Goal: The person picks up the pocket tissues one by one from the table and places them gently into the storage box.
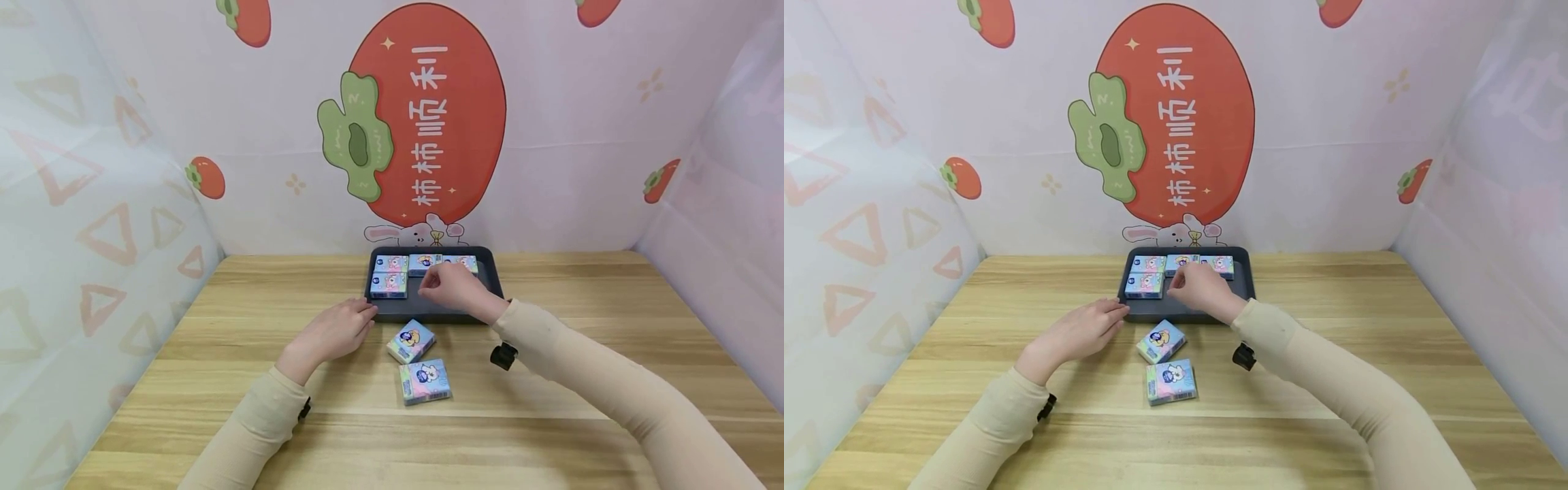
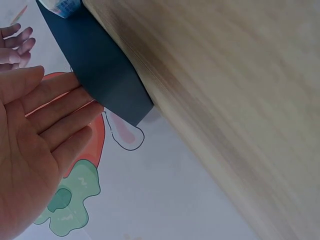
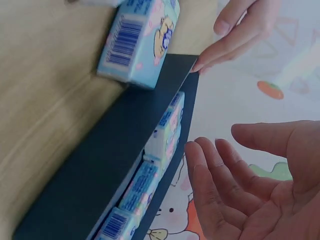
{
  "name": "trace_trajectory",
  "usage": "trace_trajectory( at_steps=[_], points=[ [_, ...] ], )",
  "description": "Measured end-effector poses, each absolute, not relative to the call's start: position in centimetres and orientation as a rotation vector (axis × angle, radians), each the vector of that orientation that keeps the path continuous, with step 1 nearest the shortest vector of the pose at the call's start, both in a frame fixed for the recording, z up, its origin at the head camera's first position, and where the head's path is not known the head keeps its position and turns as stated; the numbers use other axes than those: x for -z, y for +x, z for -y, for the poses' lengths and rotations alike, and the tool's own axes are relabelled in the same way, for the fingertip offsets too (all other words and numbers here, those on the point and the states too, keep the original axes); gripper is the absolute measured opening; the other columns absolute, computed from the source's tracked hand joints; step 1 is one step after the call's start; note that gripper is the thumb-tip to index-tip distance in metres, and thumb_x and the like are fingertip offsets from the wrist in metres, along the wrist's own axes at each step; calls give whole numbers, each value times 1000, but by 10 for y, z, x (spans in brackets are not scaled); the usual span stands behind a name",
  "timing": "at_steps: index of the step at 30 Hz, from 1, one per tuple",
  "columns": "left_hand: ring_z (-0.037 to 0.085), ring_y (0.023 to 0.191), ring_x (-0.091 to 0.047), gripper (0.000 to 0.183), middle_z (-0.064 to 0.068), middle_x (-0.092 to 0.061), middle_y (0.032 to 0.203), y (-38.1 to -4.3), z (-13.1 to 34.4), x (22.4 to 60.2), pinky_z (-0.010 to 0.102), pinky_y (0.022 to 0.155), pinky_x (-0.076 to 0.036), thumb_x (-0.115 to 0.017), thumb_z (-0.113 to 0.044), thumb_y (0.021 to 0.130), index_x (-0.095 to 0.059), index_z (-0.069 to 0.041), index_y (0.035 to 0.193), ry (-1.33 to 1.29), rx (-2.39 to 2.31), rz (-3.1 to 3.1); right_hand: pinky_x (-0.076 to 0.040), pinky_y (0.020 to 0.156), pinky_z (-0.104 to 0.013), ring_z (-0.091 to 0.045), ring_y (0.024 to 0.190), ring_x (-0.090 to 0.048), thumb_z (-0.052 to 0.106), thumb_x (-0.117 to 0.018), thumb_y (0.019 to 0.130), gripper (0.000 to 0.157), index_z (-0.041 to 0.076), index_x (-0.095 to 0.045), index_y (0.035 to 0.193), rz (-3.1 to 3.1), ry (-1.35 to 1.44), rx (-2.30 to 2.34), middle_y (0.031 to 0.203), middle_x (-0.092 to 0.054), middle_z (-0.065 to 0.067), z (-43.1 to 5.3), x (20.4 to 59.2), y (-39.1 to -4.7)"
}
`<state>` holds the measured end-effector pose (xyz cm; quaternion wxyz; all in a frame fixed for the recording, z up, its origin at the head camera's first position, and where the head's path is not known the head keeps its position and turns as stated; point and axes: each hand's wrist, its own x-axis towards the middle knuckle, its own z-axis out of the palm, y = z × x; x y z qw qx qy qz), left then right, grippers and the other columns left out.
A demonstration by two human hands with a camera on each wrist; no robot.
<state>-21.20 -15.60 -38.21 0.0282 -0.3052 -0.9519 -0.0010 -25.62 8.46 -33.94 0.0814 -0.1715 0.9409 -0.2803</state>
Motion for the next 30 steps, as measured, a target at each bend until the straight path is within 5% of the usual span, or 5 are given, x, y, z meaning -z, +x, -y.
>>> trace_trajectory(
  at_steps=[30],
  points=[
    [32,121,-55,36,18,-60,126,-211,154,380,43,104,-45,-50,-20,98,-60,0,125,-944,20,2928,-49,63,-24,-9,70,-56,20,-76,80,13,13,-69,89,-2653,-612,768,76,-64,5,-106,356,-196]
  ],
)
